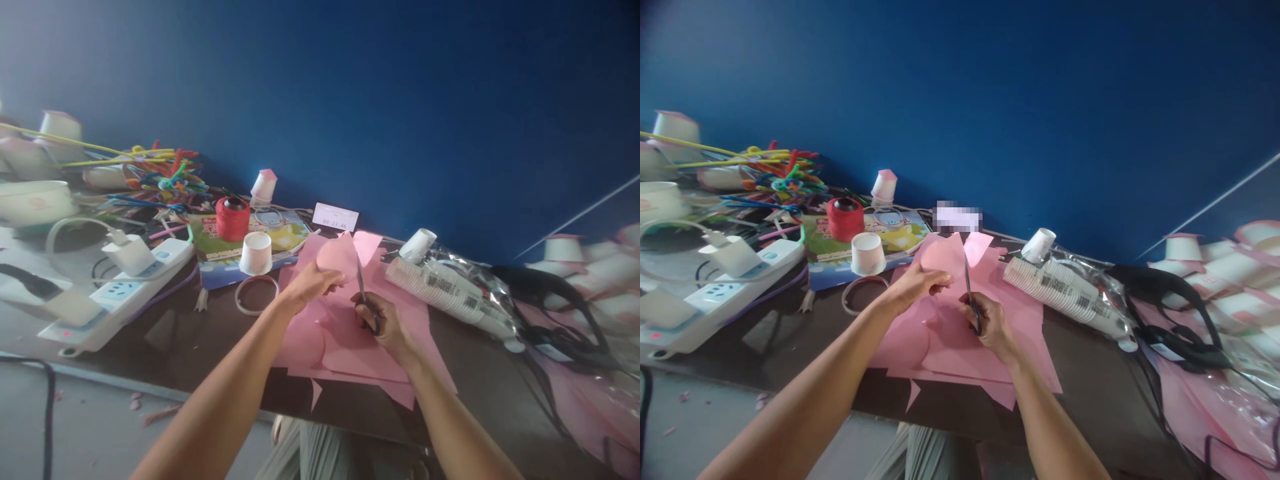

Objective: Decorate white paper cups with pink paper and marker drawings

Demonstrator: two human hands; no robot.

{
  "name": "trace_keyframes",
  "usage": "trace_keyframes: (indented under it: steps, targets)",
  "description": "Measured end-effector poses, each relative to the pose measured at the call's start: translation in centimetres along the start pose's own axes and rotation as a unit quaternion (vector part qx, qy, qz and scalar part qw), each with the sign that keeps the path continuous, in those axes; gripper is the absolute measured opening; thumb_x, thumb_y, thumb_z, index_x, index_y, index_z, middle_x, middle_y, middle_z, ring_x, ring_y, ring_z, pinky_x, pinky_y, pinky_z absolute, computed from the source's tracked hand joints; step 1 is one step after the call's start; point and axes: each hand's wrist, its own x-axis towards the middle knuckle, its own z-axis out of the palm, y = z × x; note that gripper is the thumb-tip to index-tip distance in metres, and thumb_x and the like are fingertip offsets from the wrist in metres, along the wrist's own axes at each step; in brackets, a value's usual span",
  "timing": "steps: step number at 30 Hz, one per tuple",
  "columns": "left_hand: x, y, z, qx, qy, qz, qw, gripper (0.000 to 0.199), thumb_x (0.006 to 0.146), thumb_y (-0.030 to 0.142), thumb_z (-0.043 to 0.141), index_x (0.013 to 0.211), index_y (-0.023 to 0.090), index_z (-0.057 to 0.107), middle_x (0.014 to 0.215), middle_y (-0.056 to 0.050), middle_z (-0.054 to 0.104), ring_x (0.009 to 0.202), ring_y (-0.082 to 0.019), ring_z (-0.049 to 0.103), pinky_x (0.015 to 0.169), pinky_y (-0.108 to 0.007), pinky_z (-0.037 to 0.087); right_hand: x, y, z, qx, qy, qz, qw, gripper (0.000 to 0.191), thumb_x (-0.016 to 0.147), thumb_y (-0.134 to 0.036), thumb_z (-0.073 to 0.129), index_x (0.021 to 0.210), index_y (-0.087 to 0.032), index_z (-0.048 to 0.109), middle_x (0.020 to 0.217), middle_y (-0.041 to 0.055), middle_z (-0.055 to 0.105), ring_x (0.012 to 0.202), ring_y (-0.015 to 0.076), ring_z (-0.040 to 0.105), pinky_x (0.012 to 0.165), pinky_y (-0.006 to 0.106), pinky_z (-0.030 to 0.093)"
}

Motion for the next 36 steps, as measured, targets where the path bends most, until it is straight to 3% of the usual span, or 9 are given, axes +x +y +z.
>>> trace_keyframes:
  steps: [9, 18, 36]
  targets:
    - [0.14, -0.07, 0.17, -0.007, 0.018, 0.024, 1.0, 0.025, 0.069, 0.038, 0.06, 0.06, 0.014, 0.056, 0.058, -0.001, 0.053, 0.055, -0.01, 0.045, 0.054, -0.025, 0.035, 0.06, 0.21, 0.12, 0.003, 0.004, -0.005, 1.0, 0.033, 0.084, -0.049, 0.057, 0.093, -0.018, 0.059, 0.058, -0.0031, 0.049, 0.052, 0.0111, 0.046, 0.049, 0.023, 0.037]
    - [-0.28, 0.01, 0.84, -0.016, 0.002, -0.016, 1.0, 0.028, 0.069, 0.04, 0.061, 0.061, 0.013, 0.059, 0.06, -0.002, 0.052, 0.059, -0.011, 0.044, 0.057, -0.026, 0.033, 0.14, -0.34, 0.34, 0.008, 0.014, -0.012, 1.0, 0.035, 0.085, -0.051, 0.054, 0.094, -0.017, 0.058, 0.057, -0.0037, 0.048, 0.052, 0.0111, 0.047, 0.05, 0.023, 0.039]
    - [0.54, -0.8, 0.61, -0.033, 0.023, -0.011, 0.999, 0.026, 0.069, 0.038, 0.061, 0.066, 0.013, 0.06, 0.062, -0.002, 0.055, 0.056, -0.01, 0.046, 0.055, -0.025, 0.036, 0.1, -0.26, 0.17, -0.016, 0.015, -0.007, 1.0, 0.033, 0.085, -0.049, 0.056, 0.092, -0.017, 0.059, 0.058, -0.0034, 0.048, 0.052, 0.0113, 0.046, 0.05, 0.023, 0.036]
